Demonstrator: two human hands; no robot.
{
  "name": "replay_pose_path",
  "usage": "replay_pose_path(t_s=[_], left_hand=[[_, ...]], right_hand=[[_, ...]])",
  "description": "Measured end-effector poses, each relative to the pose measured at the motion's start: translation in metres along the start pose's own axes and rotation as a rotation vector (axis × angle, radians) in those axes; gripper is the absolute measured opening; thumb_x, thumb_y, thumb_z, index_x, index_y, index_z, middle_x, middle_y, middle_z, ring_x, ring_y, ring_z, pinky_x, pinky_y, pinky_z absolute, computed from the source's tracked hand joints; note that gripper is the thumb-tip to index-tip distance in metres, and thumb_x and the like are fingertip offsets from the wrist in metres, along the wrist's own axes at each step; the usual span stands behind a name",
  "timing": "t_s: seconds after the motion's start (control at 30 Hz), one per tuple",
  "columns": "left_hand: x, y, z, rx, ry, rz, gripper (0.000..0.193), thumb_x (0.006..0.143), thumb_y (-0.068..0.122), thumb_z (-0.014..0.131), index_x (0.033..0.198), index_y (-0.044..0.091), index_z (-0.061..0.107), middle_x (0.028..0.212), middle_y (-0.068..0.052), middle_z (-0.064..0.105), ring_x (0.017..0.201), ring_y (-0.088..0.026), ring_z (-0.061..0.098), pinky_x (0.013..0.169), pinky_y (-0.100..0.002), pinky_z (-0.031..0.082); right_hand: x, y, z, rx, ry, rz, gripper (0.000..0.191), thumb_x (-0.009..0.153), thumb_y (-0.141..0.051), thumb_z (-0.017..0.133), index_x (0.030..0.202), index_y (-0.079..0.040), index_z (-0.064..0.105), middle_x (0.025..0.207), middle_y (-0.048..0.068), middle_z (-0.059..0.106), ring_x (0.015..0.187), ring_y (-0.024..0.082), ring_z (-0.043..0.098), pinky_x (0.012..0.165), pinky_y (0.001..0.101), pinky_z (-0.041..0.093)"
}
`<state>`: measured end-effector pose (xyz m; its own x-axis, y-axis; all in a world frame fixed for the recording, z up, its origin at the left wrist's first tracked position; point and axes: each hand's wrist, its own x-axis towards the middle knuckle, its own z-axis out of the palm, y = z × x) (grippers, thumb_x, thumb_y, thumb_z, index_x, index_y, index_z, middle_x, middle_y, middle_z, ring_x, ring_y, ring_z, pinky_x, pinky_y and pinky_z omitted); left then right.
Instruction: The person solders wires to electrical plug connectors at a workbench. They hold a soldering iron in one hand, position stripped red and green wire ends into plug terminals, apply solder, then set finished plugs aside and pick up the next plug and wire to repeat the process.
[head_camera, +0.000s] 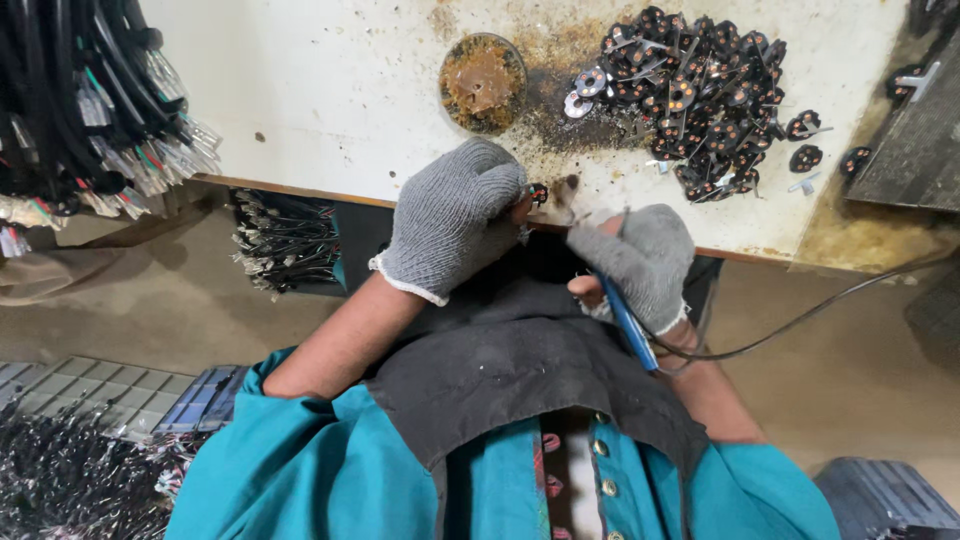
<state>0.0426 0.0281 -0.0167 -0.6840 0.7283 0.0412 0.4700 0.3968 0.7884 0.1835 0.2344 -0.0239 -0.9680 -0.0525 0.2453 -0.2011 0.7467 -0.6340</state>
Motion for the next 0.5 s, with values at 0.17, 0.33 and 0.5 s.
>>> replay_pose_path(t_s=[0.17,0.33,0.5], left_hand=[[0.0,-0.001,0.0,0.006,0.01,-0.002,0.023,0.077,0.011,0.079,0.088,0.011,0.06,0.098,-0.008,0.063,0.091,-0.031,0.066,0.075,-0.042,0.053],[0.0,-0.002,0.001,0.004,0.016,0.001,0.023,0.077,0.012,0.079,0.09,0.011,0.06,0.1,-0.008,0.064,0.092,-0.032,0.067,0.076,-0.042,0.054],[0.0,-0.003,0.003,0.008,0.021,0.012,0.023,0.079,0.012,0.08,0.092,0.01,0.061,0.101,-0.009,0.064,0.092,-0.032,0.066,0.076,-0.042,0.053]], right_hand=[[-0.01,0.011,0.007,-0.001,-0.044,-0.091,0.018,0.09,-0.029,0.078,0.098,-0.013,0.078,0.078,0.005,0.065,0.068,0.03,0.059,0.063,0.0449,0.042],[-0.009,0.012,0.004,0.017,-0.072,-0.09,0.015,0.086,-0.027,0.076,0.094,-0.014,0.077,0.078,0.004,0.066,0.068,0.03,0.06,0.065,0.0458,0.044],[-0.02,0.015,0.012,-0.038,-0.117,-0.093,0.017,0.083,-0.026,0.076,0.09,-0.011,0.079,0.073,0.006,0.066,0.064,0.031,0.061,0.061,0.0465,0.043]])
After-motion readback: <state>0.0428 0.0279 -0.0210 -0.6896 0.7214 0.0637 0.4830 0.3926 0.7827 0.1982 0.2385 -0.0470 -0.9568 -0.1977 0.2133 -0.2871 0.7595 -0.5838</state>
